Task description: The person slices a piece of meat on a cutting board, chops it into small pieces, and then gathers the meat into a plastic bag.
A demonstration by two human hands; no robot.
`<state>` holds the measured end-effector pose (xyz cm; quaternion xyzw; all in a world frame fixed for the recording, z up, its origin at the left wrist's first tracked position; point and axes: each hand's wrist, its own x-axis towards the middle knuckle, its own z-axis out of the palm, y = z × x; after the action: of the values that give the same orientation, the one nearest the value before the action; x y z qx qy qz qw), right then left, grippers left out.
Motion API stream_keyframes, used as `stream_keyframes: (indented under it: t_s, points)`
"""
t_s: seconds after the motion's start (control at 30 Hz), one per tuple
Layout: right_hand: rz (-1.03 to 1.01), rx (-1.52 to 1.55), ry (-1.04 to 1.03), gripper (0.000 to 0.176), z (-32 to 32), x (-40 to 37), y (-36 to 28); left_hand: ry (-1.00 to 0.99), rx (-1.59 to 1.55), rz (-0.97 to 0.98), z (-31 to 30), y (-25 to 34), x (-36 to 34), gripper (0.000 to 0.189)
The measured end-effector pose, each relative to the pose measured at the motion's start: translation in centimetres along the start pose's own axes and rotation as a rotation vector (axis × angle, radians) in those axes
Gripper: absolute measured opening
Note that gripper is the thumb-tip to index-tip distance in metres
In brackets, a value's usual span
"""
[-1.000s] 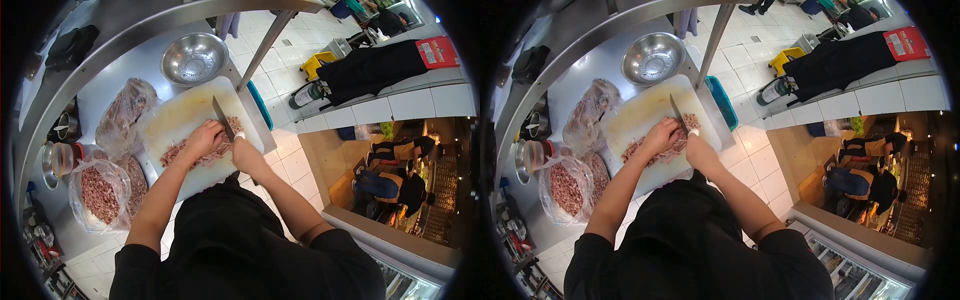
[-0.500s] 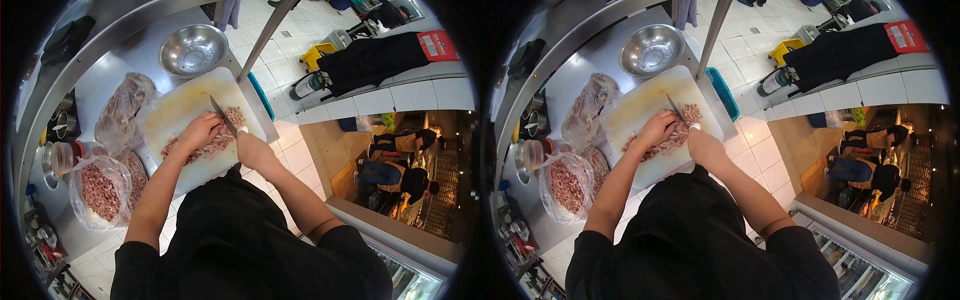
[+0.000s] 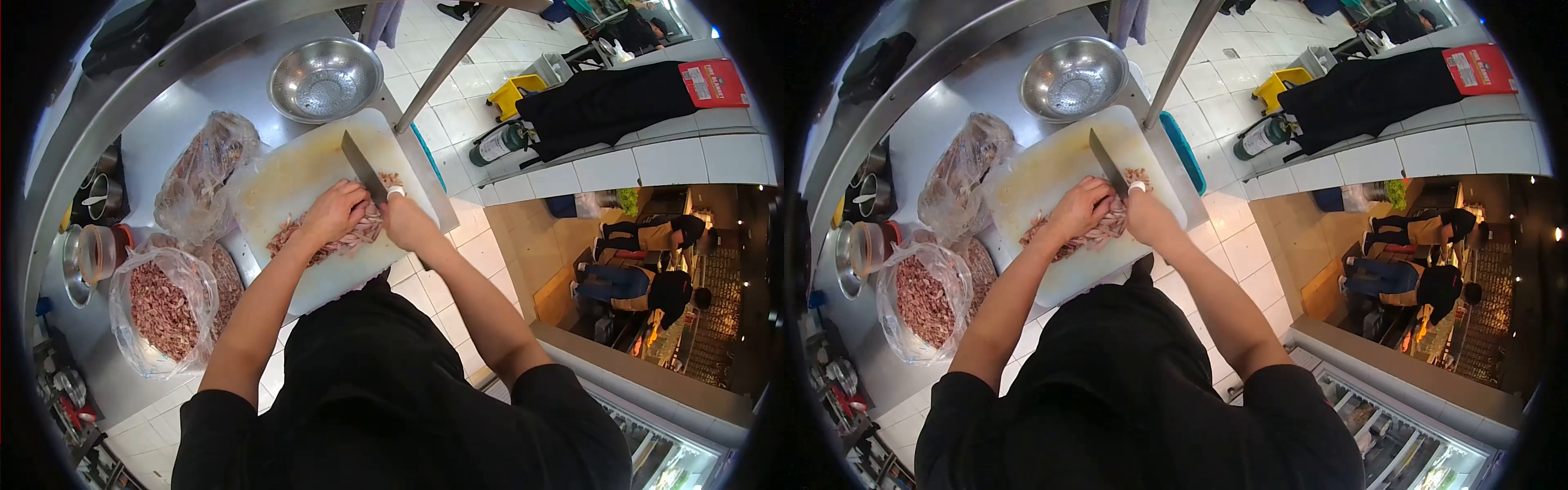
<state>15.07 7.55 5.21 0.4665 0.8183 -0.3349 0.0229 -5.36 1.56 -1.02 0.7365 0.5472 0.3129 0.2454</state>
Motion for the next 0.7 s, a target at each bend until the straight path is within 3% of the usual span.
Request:
stream_keyframes:
  t_s: [0.03, 0.17, 0.3, 0.4, 0.5, 0.57, 0.7]
  points:
    - [0.116, -0.005, -0.087, 0.019, -2.5, -1.5, -2.4, 0.040, -0.004, 0.016, 0.2, -0.2, 0.1, 0.015]
    - [0.093, -0.099, 0.047, 0.018, 3.4, -3.2, -0.4, 0.018, 0.040, -0.053, -0.2, 0.2, 0.1, 0.014]
    - [0.056, 0.070, -0.001, 0.018, -0.1, -0.8, -0.8, 0.078, 0.015, 0.026, 0.1, -0.3, -0.1, 0.013]
    - [0.013, 0.015, 0.039, 0.023, 2.1, -4.2, 0.0, 0.075, 0.031, 0.003, 0.1, -0.3, 0.1, 0.014]
    - [0.105, 0.013, 0.055, 0.024, 4.4, -1.5, 0.3, 0.024, 0.083, -0.041, -0.2, -0.3, 0.1, 0.014]
    - [0.046, 0.042, 0.055, 0.022, 3.0, 0.9, 0.4, 0.066, -0.053, -0.002, -0.3, -0.6, -0.2, 0.013]
    - [0.044, -0.070, -0.048, 0.021, -2.4, -2.8, -3.5, 0.200, -0.043, 0.077, -1.1, -0.2, -0.6, 0.011]
